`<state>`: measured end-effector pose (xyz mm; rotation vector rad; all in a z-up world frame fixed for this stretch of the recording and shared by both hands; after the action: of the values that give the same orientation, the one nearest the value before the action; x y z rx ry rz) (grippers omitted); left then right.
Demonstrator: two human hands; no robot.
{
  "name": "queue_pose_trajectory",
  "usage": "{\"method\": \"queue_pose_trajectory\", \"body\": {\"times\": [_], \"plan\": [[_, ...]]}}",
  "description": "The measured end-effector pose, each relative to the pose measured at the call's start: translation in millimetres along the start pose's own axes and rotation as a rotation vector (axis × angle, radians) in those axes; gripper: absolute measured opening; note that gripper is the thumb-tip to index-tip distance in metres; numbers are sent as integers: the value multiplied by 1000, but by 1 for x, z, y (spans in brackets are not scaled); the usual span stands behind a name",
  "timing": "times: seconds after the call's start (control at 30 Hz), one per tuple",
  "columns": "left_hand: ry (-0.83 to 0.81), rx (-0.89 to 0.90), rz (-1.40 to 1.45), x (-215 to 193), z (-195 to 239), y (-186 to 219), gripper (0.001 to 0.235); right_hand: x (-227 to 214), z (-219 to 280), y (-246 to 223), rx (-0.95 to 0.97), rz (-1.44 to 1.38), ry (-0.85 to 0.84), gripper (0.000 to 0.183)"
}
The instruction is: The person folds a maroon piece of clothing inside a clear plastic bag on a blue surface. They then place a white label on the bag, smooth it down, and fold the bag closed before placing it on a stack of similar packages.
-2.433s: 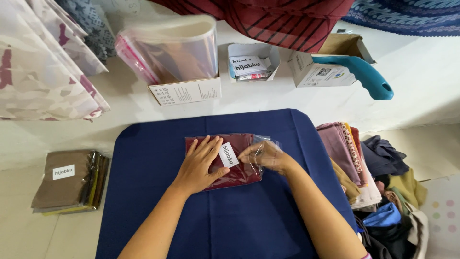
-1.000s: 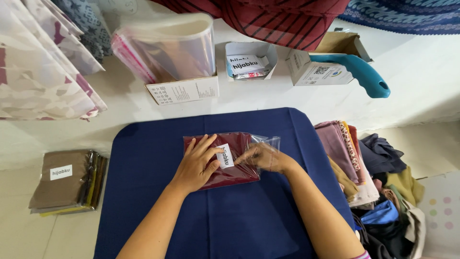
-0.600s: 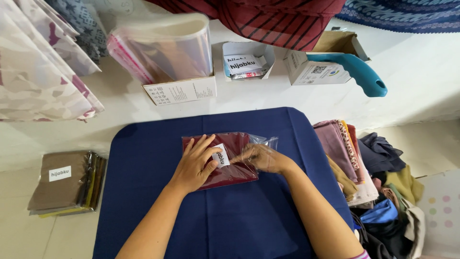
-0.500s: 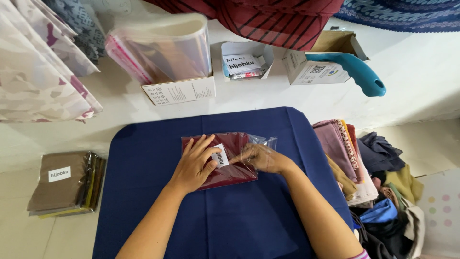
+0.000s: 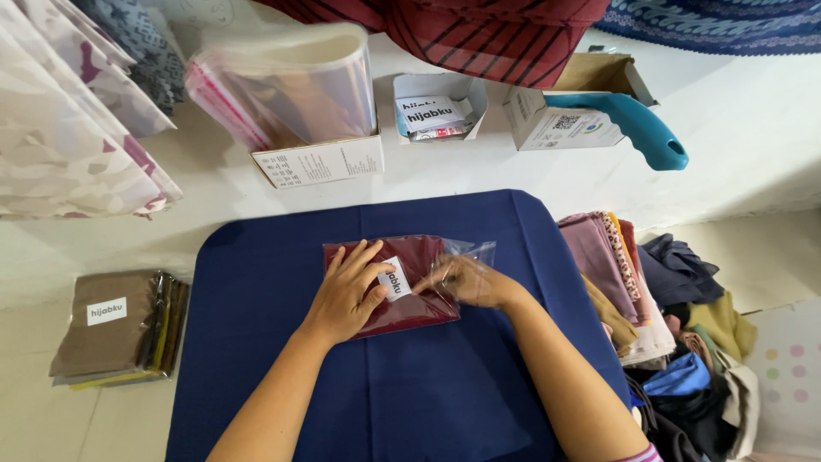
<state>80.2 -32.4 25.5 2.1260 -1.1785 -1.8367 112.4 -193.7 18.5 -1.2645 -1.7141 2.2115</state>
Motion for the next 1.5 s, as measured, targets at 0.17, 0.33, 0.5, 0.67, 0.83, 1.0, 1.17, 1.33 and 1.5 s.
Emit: {"method": "queue_pose_trajectory", "body": {"times": [0.17, 0.33, 0.5, 0.67, 0.83, 1.0, 1.17, 1.33, 1.5], "plan": [[10, 6, 5, 0, 0, 0, 62, -6, 1, -3, -78, -32, 16, 32], [15, 11, 15, 1, 2, -3, 63, -2, -1, -6, -87, 0, -34, 33], [16, 16, 15, 1, 3, -3, 66, 0, -1, -3, -46, 62, -68, 39], [24, 21, 27, 4, 2, -6, 71, 4, -1, 6, -72, 97, -84, 43], [57, 72, -50, 5, 3, -7, 68, 3, -4, 4, -119, 254, -91, 54], [44, 67, 7, -1, 5, -3, 69, -4, 4, -17, -284, 344, -108, 27], [34, 60, 57, -1, 3, -5, 71, -2, 0, -20, -301, 596, -154, 24], [35, 68, 55, -2, 3, -5, 72, 5, -10, -12, -309, 629, -148, 28], [32, 55, 92, -3, 4, -5, 71, 11, -13, -7, -316, 655, -128, 31]]}}
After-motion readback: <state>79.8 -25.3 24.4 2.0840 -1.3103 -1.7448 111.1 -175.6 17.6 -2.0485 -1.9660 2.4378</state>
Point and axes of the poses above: each hand's wrist, its own z-axis away from the middle knuckle, its own x-axis out of the palm, y = z × x, the point moved 9 cm from there along -z, towards the middle knuckle, and after that the axes turned 3 degrees about z, right-handed, at the moved point
